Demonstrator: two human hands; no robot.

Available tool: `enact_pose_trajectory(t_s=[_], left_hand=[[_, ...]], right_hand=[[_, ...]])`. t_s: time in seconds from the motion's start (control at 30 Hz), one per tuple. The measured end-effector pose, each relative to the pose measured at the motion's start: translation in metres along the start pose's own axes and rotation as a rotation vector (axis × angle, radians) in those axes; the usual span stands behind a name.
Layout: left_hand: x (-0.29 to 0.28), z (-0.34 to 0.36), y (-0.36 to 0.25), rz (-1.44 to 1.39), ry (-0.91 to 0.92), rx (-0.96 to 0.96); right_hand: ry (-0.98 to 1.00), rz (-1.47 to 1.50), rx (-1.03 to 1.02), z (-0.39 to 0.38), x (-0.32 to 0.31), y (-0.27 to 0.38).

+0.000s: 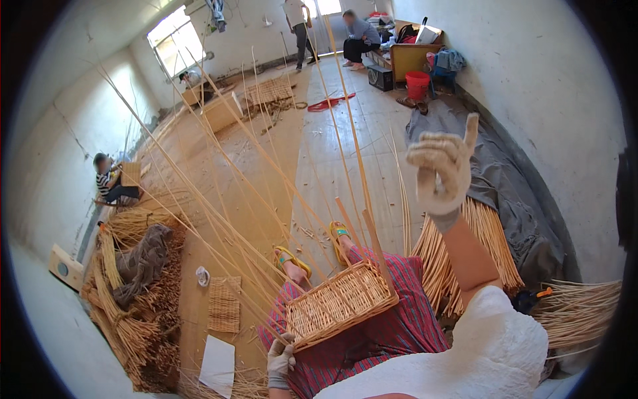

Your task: Weaving a rectangular wicker basket using long plant stalks.

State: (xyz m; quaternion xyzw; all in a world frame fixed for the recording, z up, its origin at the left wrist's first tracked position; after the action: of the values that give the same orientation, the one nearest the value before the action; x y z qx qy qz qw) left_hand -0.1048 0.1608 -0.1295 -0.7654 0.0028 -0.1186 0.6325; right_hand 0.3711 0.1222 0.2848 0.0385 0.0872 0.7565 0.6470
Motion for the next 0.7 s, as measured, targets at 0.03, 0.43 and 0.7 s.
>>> enact_pose_trajectory(t_s=[0.03,0.43,0.7], left_hand=[[0.001,-0.001,-0.001,-0.018,0.014,0.001],[0.004,-0.002,-0.005,-0.013,0.009,-0.015],[0.006,-0.003,-0.009,-0.009,0.025,-0.002]], right_hand=[[0.055,0.029,0.014,-0.012,0.001,0.000],[0.215,0.035,0.227,-0.071,0.006,-0.012],[0.225,0.082,0.256,-0.069,0.014,-0.005]])
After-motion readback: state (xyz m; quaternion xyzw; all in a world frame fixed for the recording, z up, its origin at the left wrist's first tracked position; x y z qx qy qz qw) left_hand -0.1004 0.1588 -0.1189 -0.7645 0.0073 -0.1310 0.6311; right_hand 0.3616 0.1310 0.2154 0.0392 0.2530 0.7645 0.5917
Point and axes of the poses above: each hand's wrist, its own z-axis towards the middle knuckle, its own x-axis out of the palm, y = z × x, the point moved 7 cm from there along z, towards the middle knuckle, and after that the axes turned 15 degrees about x, right-handed, at the moved point
